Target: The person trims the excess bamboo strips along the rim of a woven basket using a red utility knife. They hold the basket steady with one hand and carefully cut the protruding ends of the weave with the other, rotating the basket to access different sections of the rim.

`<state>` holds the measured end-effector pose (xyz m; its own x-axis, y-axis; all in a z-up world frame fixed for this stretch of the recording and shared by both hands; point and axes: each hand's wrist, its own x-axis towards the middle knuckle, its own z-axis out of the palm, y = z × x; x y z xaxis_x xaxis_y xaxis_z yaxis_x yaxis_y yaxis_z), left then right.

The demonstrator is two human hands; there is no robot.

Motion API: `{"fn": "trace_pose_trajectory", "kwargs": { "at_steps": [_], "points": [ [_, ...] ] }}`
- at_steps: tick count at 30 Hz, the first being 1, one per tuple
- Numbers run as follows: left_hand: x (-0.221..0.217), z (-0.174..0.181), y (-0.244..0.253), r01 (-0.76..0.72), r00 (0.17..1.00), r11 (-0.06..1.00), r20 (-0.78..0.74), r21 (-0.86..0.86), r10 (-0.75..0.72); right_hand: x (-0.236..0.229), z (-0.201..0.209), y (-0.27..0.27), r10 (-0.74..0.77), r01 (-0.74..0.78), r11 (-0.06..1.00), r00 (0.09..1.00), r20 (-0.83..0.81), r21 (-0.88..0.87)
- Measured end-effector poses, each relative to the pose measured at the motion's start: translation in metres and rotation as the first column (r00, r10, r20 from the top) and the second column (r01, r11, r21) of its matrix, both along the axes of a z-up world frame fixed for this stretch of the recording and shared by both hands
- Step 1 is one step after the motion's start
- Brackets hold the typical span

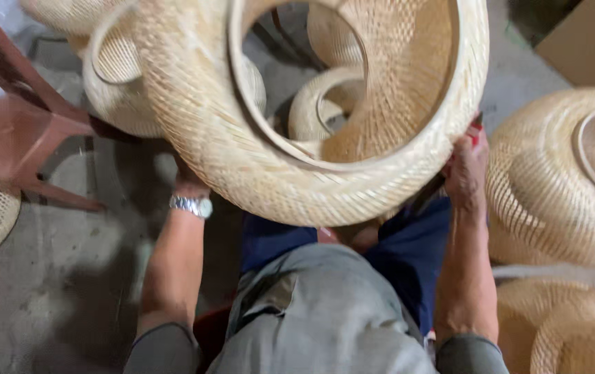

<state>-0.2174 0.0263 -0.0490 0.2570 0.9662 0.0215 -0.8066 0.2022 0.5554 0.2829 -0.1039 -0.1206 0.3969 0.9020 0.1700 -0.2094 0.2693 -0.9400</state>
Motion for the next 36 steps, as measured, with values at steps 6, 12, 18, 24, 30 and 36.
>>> {"fn": "trace_pose_trajectory", "kwargs": {
  "at_steps": [6,12,18,24,30,36],
  "points": [
    [-0.048,-0.085,0.031,0.01,0.995,0.999,-0.096,-0.04,-0.014,-0.078,0.045,-0.028,-0.009,-0.011,0.969,0.997,0.08,0.245],
    [-0.077,-0.145,0.056,0.053,0.992,0.998,-0.115,-0.043,-0.058,-0.114,0.055,-0.041,0.053,-0.065,0.981,0.996,0.069,0.183],
    [-0.109,-0.167,0.04,0.049,0.992,0.997,-0.112,-0.063,-0.056,-0.125,0.047,-0.044,0.019,-0.031,0.992,0.995,0.093,0.124],
    [-0.128,-0.154,0.033,0.082,0.936,0.991,-0.349,0.108,-0.039,-0.135,0.051,-0.045,-0.004,-0.014,0.991,0.99,0.142,0.131],
    [-0.148,-0.086,0.081,-0.437,0.701,0.883,-0.55,0.171,0.454,-0.144,0.055,-0.051,-0.011,-0.003,0.995,0.99,0.143,0.098],
    [-0.084,0.058,0.037,-0.409,0.225,0.401,-0.335,0.82,0.915,-0.149,0.056,-0.057,-0.033,0.03,0.999,0.987,0.157,0.025]
  ]
}}
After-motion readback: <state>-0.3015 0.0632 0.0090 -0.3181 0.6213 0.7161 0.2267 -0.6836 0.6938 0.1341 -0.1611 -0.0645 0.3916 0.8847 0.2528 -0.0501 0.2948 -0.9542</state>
